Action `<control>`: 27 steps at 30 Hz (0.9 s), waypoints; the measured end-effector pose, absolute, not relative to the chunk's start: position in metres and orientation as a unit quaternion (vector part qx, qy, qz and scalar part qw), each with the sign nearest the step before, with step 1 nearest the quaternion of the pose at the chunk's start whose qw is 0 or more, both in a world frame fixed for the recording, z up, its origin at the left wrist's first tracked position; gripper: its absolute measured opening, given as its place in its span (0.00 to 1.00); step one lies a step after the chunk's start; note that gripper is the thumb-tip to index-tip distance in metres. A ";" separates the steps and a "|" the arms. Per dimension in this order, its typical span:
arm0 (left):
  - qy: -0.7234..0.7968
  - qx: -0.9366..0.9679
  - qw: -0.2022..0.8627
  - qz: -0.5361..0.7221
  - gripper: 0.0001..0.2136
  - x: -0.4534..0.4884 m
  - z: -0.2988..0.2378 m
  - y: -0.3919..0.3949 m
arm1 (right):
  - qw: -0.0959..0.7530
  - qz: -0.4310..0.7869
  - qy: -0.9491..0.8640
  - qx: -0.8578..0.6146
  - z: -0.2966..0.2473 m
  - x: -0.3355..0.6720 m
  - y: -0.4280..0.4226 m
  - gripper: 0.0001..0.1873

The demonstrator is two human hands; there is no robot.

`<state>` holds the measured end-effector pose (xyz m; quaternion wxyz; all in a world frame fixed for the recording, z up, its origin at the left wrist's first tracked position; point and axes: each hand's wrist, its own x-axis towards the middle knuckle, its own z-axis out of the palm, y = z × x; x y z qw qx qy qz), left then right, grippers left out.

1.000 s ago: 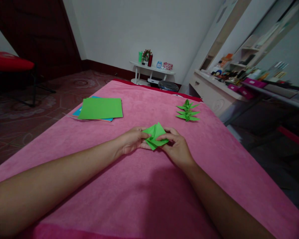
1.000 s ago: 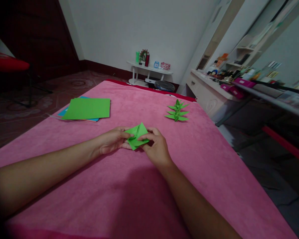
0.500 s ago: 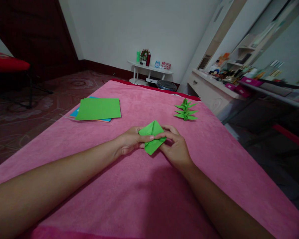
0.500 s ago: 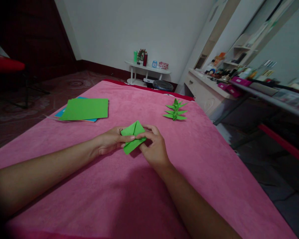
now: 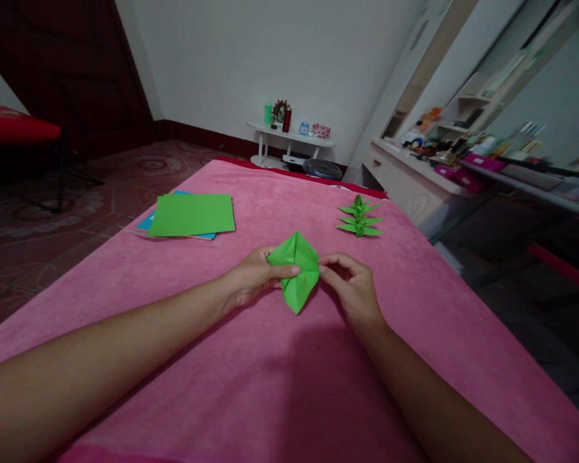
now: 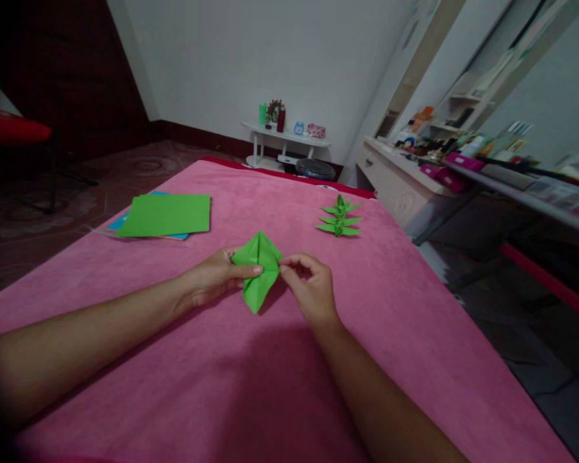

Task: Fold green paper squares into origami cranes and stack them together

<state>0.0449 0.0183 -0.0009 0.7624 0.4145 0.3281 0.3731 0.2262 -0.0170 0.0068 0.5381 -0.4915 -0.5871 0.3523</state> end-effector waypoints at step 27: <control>0.327 0.407 0.749 0.409 0.15 0.050 0.002 0.014 | 0.485 0.536 -0.507 -0.469 0.010 0.222 -0.020 0.09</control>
